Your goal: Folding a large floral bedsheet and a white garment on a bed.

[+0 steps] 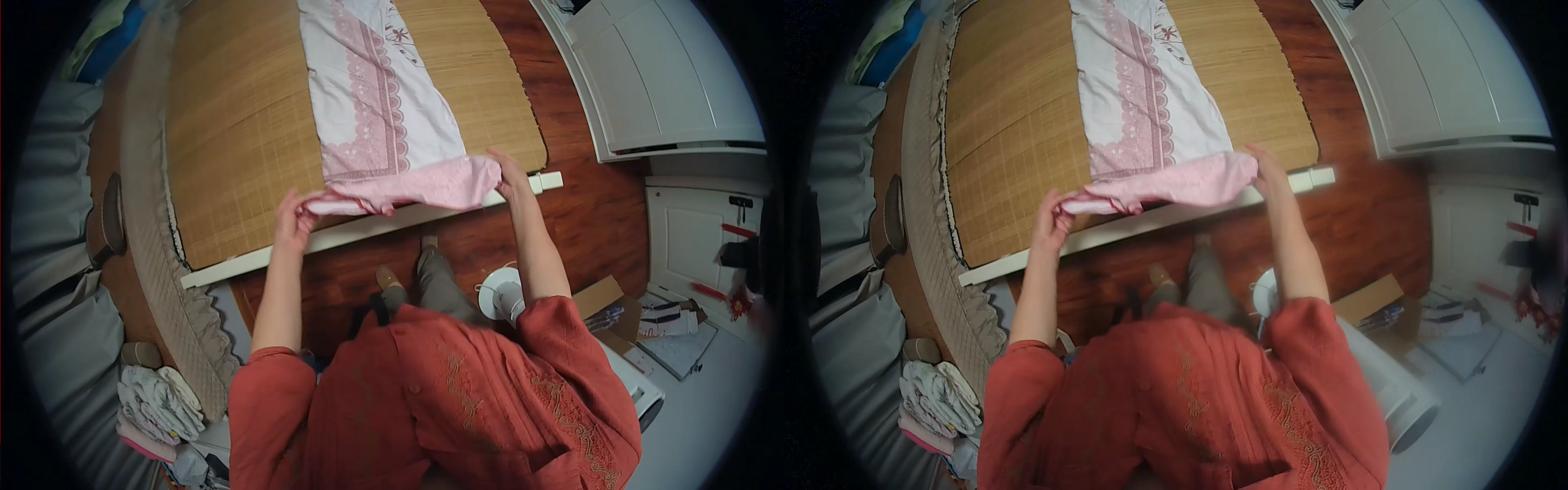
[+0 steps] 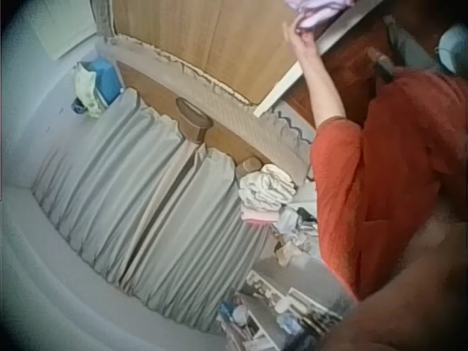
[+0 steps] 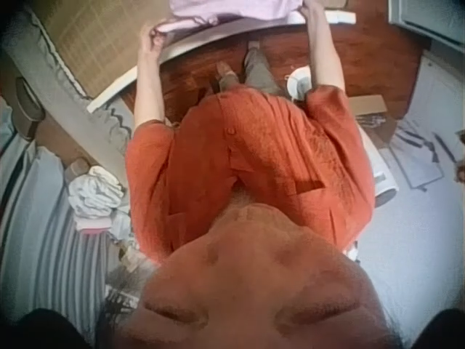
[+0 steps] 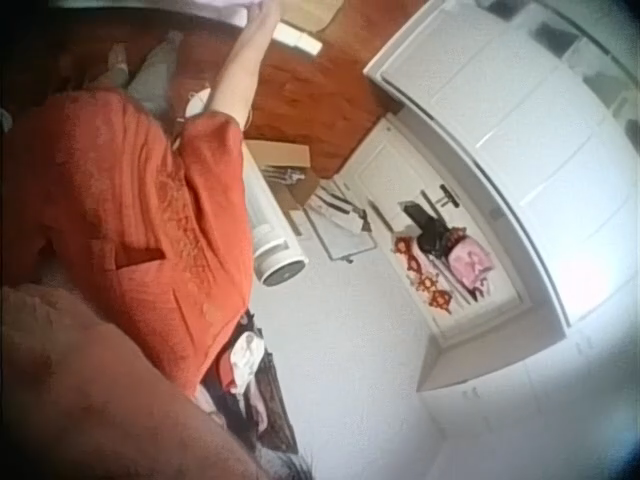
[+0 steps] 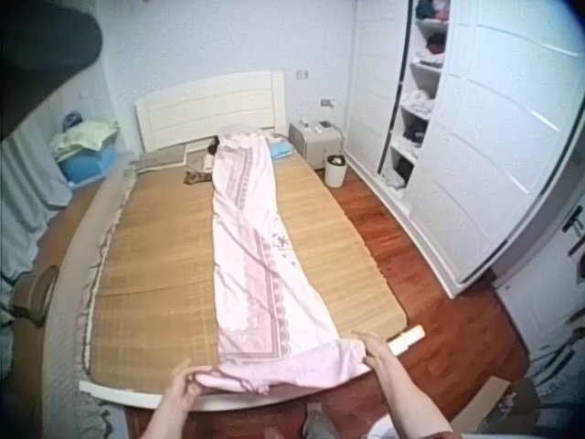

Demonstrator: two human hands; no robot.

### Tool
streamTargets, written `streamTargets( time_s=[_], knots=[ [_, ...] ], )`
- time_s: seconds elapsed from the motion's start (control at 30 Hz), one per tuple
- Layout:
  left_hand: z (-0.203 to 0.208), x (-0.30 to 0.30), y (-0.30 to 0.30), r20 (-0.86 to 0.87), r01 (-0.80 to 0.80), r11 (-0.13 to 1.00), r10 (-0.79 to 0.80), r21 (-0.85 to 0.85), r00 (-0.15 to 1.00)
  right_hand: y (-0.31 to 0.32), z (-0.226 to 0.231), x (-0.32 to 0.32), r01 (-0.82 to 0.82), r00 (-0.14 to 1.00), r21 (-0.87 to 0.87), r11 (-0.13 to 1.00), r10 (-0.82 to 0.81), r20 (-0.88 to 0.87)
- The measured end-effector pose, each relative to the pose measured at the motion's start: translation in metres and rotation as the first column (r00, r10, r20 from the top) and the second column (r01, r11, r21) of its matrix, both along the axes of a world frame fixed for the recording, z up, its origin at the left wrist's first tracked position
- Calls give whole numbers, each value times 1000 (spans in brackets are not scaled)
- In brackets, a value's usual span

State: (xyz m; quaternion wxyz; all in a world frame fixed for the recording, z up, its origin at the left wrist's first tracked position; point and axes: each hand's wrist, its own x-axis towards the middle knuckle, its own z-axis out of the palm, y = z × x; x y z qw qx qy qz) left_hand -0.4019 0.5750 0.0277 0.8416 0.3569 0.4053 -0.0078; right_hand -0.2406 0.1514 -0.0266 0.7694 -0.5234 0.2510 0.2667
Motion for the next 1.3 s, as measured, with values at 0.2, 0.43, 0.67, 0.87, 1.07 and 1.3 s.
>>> streamTargets(
  time_s=[0.2,0.43,0.67,0.87,1.07,1.3],
  knots=[
    [-13,109,28,-40,-131,968,142,212,989,67,17,80,109,983,43,993,-114,141],
    [-115,31,-21,-582,496,737,-172,460,795,-4,-130,47,-266,947,-654,708,320,-39],
    [-175,5,-5,-619,609,367,-108,703,778,47,-133,39,-280,722,-892,354,690,47],
    [-199,43,-9,-395,275,695,14,665,918,67,-155,47,-297,813,-928,224,569,-123],
    [-182,25,-24,-455,454,600,-162,659,876,-5,-186,21,-193,872,-785,588,470,137],
    [-171,18,-8,-439,463,590,-196,661,877,11,-141,24,-230,943,-804,549,329,-45]
  ],
)
